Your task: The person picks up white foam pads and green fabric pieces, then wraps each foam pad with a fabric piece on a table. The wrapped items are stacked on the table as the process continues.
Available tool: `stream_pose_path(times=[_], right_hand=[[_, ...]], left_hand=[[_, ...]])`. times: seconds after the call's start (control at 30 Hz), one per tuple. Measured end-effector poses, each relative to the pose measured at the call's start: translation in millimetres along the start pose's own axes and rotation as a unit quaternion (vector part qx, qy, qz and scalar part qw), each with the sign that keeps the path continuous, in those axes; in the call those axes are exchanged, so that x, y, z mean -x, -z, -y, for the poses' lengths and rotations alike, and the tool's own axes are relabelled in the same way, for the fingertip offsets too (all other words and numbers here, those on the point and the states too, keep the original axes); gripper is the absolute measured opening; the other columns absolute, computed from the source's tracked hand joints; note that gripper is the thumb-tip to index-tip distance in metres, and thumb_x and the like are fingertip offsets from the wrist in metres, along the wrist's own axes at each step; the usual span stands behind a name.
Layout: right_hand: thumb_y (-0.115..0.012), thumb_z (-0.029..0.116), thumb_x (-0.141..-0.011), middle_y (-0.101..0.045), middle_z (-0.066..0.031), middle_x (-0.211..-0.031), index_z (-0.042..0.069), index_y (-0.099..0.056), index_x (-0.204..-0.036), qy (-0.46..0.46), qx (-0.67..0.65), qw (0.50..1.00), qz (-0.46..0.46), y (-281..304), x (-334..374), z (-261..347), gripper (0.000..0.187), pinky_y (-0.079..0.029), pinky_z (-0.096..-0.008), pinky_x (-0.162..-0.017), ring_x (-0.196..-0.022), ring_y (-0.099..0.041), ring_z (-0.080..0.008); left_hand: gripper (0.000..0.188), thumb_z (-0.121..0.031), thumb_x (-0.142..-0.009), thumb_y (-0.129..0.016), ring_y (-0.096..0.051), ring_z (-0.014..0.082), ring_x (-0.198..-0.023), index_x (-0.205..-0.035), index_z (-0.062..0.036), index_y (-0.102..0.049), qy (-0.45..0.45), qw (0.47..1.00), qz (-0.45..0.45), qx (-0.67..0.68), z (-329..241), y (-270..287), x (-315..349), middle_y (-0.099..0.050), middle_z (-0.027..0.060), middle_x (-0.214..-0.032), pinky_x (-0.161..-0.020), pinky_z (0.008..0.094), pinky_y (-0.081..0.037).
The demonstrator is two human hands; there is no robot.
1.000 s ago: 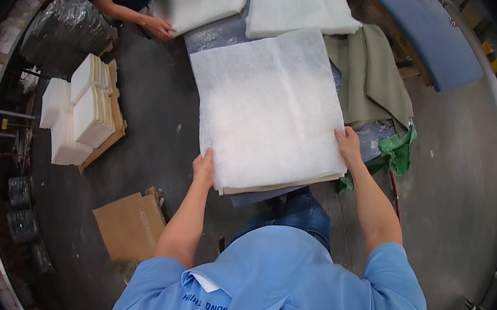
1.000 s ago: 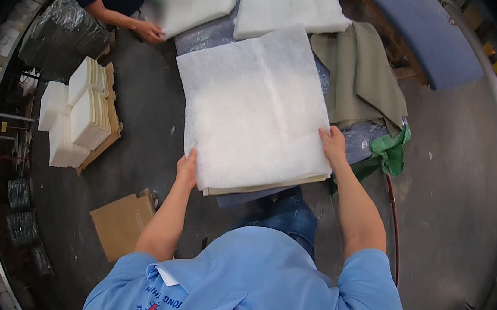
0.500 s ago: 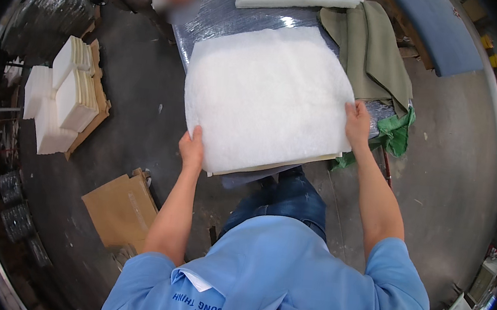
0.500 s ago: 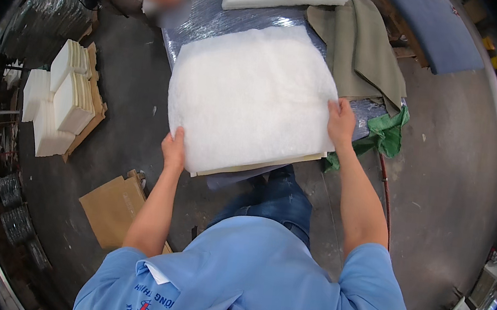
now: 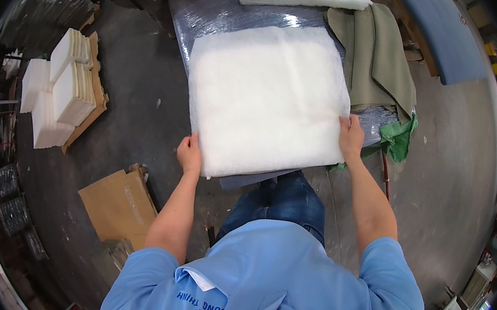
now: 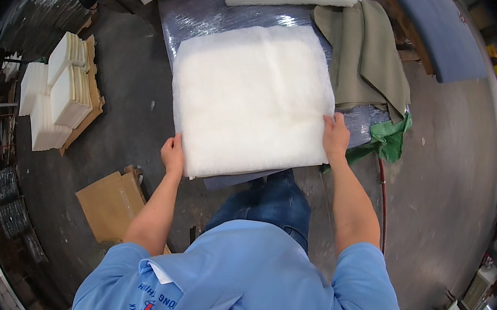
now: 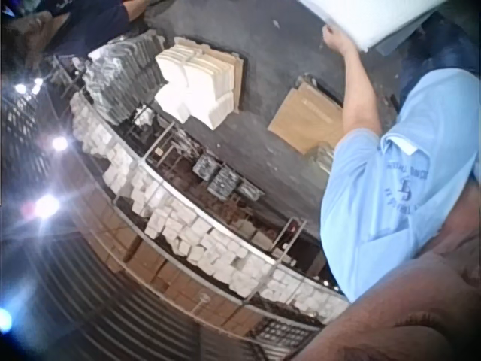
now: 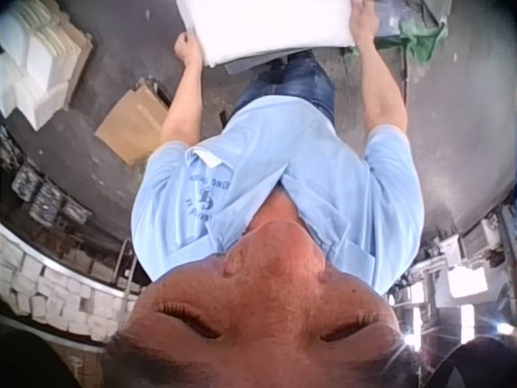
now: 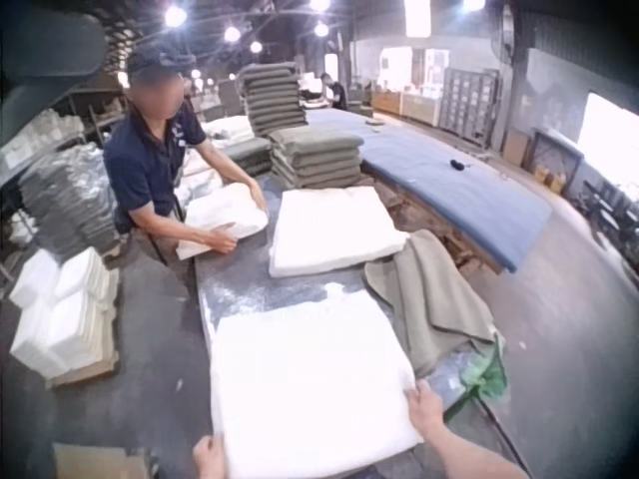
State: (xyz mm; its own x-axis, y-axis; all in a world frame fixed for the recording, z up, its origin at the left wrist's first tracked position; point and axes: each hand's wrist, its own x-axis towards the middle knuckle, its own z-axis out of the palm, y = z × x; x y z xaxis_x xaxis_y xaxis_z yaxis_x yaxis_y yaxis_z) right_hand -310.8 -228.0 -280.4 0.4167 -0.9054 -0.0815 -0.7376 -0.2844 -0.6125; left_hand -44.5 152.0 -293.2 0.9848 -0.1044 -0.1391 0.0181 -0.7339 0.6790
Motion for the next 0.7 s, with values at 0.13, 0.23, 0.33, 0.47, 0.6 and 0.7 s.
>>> stream_pose_path(times=[0.13,0.23,0.33,0.47,0.6,0.7], right_hand=[[-0.06,0.039,-0.1,-0.071,-0.0232,-0.104,0.007,-0.059,-0.121,-0.021,0.0,1.0,0.008,2,9,-8,0.038,-0.05,-0.049,-0.083,-0.099,-0.066,-0.0453],[-0.059,0.04,-0.101,-0.071,-0.0197,-0.1,0.007,-0.059,-0.122,-0.036,-0.05,0.997,0.045,4,1,-1,0.039,-0.051,-0.0454,-0.083,-0.093,-0.068,-0.0401],[-0.054,0.045,-0.104,-0.07,-0.0156,-0.095,0.005,-0.062,-0.118,-0.025,-0.098,0.994,0.039,10,-21,-1,0.043,-0.05,-0.0402,-0.085,-0.091,-0.066,-0.0306],[-0.048,0.051,-0.104,-0.07,-0.0171,-0.101,0.001,-0.066,-0.111,-0.012,-0.071,0.996,0.057,9,-85,29,0.053,-0.048,-0.0391,-0.09,-0.099,-0.065,-0.0302],[-0.049,0.055,-0.102,-0.071,-0.0188,-0.108,-0.001,-0.069,-0.112,-0.07,-0.075,0.989,0.105,-13,-151,73,0.06,-0.048,-0.0401,-0.093,-0.103,-0.065,-0.0336],[-0.054,0.055,-0.1,-0.071,-0.0203,-0.113,-0.002,-0.068,-0.117,-0.092,-0.083,0.984,0.125,-35,-194,92,0.061,-0.047,-0.0397,-0.095,-0.108,-0.065,-0.0345]], left_hand=[[0.046,-0.041,-0.102,-0.058,-0.062,0.0317,-0.073,-0.089,0.0022,-0.067,0.02,0.999,0.029,-0.006,10,2,7,-0.068,0.0199,-0.081,-0.073,0.0423,-0.049],[0.055,-0.047,-0.104,-0.052,-0.067,0.0321,-0.093,-0.107,0.0043,-0.07,0.078,0.994,0.031,0.071,20,8,-4,-0.072,0.021,-0.102,-0.087,0.04,-0.05],[0.067,-0.054,-0.105,-0.047,-0.064,0.0315,-0.114,-0.126,0.0071,-0.064,0.136,0.971,0.11,0.161,9,8,-31,-0.068,0.0214,-0.124,-0.1,0.038,-0.047],[0.066,-0.06,-0.103,-0.05,-0.065,0.0189,-0.091,-0.123,-0.0003,-0.068,0.148,0.955,0.162,0.201,-32,3,-91,-0.071,0.0077,-0.102,-0.082,0.0346,-0.051],[0.062,-0.058,-0.099,-0.059,-0.066,0.0181,-0.098,-0.12,-0.0004,-0.07,0.139,0.961,0.156,0.184,-88,-14,-151,-0.072,0.0095,-0.108,-0.087,0.033,-0.051],[0.05,-0.048,-0.094,-0.069,-0.068,0.0195,-0.095,-0.112,-0.0015,-0.074,0.122,0.98,0.133,0.084,-116,-34,-185,-0.075,0.0096,-0.103,-0.085,0.0358,-0.051]])
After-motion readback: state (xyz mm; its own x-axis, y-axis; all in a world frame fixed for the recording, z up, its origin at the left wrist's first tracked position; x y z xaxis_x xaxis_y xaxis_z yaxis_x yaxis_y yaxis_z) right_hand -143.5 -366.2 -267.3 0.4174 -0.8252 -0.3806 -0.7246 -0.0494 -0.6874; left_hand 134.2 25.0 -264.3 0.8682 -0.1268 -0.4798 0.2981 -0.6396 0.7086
